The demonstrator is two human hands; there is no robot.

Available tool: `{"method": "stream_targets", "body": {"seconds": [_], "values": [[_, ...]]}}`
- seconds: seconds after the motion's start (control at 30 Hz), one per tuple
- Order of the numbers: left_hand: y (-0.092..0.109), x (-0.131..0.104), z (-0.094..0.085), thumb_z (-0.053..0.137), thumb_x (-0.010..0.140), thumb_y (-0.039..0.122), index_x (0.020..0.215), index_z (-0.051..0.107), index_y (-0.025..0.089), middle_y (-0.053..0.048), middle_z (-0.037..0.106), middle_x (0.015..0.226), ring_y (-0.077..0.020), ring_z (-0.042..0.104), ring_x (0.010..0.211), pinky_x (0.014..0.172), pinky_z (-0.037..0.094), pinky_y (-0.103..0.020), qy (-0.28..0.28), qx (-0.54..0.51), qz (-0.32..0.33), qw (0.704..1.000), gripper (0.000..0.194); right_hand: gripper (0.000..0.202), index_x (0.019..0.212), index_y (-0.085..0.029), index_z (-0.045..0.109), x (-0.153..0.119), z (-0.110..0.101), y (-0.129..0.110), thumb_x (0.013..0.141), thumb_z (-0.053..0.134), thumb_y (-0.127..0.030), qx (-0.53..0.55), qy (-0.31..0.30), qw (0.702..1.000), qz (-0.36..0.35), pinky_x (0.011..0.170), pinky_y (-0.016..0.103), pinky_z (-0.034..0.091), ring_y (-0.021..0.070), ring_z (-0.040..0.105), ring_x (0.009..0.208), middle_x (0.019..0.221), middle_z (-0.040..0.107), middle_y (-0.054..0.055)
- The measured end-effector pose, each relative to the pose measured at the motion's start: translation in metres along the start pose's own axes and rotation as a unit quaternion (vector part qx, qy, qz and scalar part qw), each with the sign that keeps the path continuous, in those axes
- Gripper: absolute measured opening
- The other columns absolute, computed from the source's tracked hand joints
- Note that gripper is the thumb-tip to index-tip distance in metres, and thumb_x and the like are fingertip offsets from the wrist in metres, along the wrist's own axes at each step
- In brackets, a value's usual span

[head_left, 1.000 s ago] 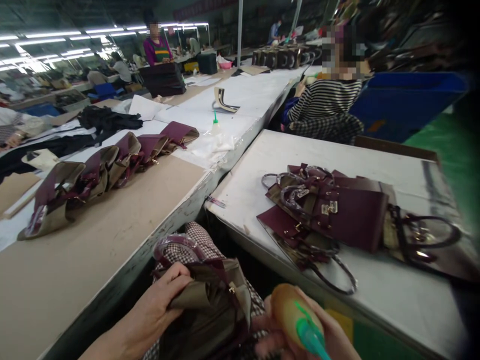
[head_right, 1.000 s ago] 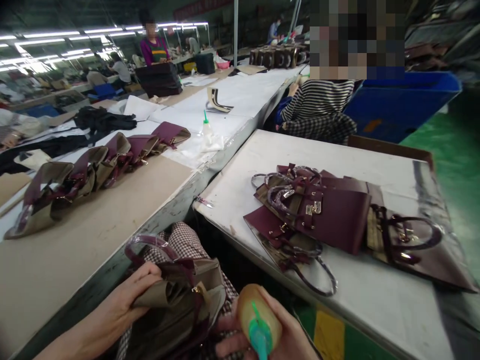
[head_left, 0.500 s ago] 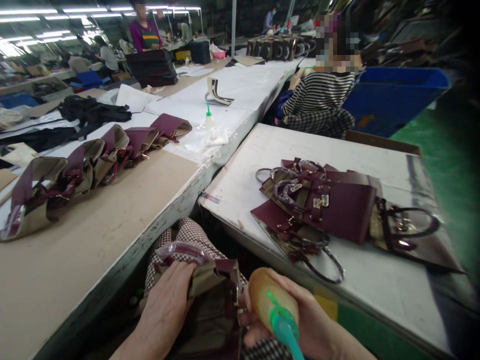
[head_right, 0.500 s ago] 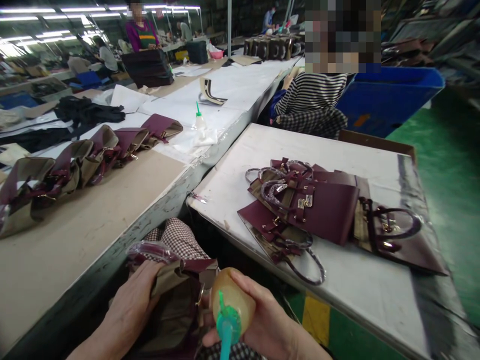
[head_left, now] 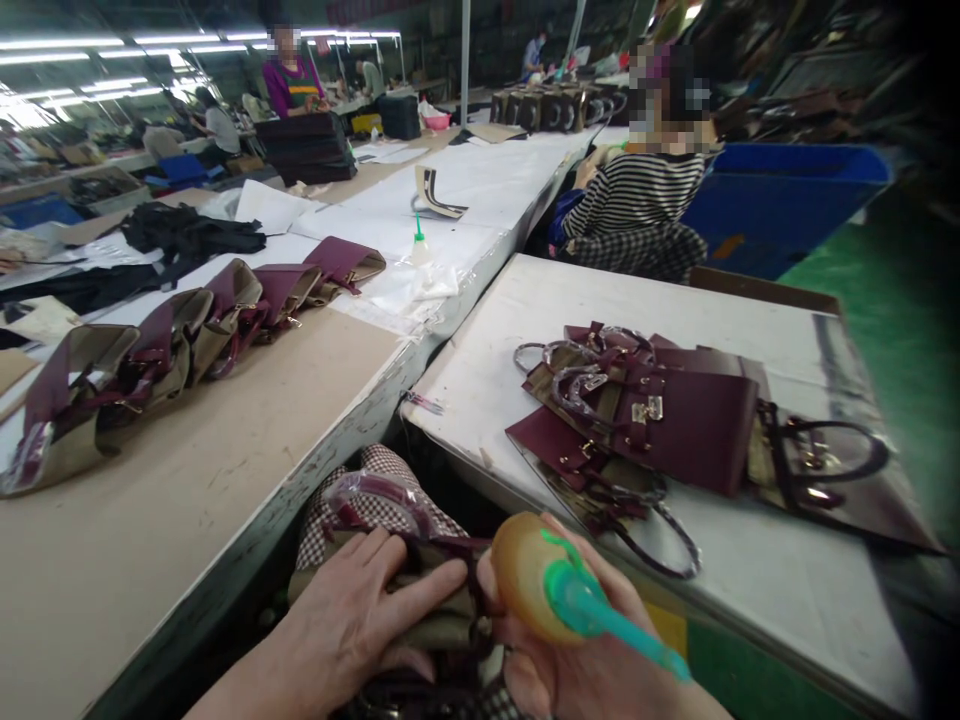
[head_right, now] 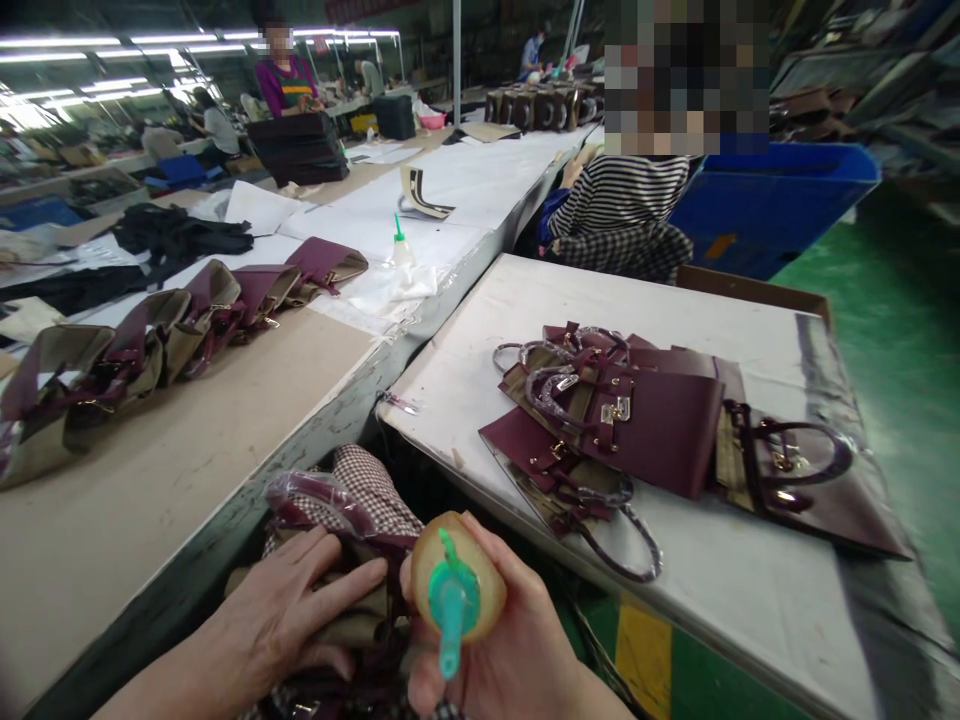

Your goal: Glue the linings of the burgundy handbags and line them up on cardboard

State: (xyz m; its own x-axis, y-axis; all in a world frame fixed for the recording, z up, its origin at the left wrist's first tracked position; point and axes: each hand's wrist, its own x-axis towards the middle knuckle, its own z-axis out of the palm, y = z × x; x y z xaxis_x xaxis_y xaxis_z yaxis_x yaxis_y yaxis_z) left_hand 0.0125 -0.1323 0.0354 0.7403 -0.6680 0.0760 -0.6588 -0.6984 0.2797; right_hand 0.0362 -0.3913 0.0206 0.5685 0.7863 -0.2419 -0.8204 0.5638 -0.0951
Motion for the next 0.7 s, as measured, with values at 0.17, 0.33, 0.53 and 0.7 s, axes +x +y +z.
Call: {"method": "stream_targets", "body": {"seconds": [0.17, 0.33, 0.53, 0.7], "values": [[-0.002, 0.008, -0.009, 0.046, 0.106, 0.025, 0.163, 0.013, 0.034, -0.002, 0.053, 0.089, -0.0193, 0.053, 0.075, 0.065, 0.047, -0.030, -0.033, 0.028, 0.034, 0.998, 0.066, 0.043, 0.109, -0.010, 0.073, 0.001, 0.021, -0.004, 0.096, 0.068, -0.050, 0.013, -0.005, 1.000, 0.009, 0.067, 0.029, 0.063, 0.0205, 0.077, 0.073, 0.098, 0.080, 0.007], [-0.002, 0.014, -0.023, 0.044, 0.104, 0.015, 0.163, 0.014, 0.031, -0.005, 0.059, 0.096, -0.0234, 0.058, 0.083, 0.069, 0.053, -0.035, -0.090, 0.053, 0.052, 0.993, 0.068, 0.040, 0.107, -0.012, 0.072, 0.001, 0.028, -0.002, 0.091, 0.075, -0.048, 0.070, -0.009, 0.997, -0.025, 0.081, 0.035, 0.064, 0.0198, 0.074, 0.089, 0.102, 0.078, 0.008], [0.002, 0.021, -0.031, 0.048, 0.099, 0.012, 0.161, 0.014, 0.041, -0.001, 0.055, 0.084, -0.0224, 0.056, 0.070, 0.060, 0.051, -0.033, -0.104, 0.130, 0.089, 0.982, 0.077, 0.043, 0.110, -0.016, 0.071, 0.006, 0.019, 0.004, 0.092, 0.072, -0.055, 0.066, -0.047, 0.996, -0.038, 0.080, 0.040, 0.065, 0.0216, 0.073, 0.090, 0.104, 0.076, 0.004], [0.007, 0.020, -0.021, 0.049, 0.097, 0.008, 0.147, 0.041, 0.032, -0.001, 0.056, 0.079, -0.0213, 0.053, 0.066, 0.057, 0.045, -0.031, -0.097, 0.172, 0.115, 0.974, 0.056, 0.053, 0.115, -0.015, 0.071, 0.006, 0.014, 0.003, 0.094, 0.064, -0.062, 0.041, -0.089, 0.995, -0.008, 0.069, 0.029, 0.067, 0.0206, 0.074, 0.089, 0.109, 0.075, 0.005]]}}
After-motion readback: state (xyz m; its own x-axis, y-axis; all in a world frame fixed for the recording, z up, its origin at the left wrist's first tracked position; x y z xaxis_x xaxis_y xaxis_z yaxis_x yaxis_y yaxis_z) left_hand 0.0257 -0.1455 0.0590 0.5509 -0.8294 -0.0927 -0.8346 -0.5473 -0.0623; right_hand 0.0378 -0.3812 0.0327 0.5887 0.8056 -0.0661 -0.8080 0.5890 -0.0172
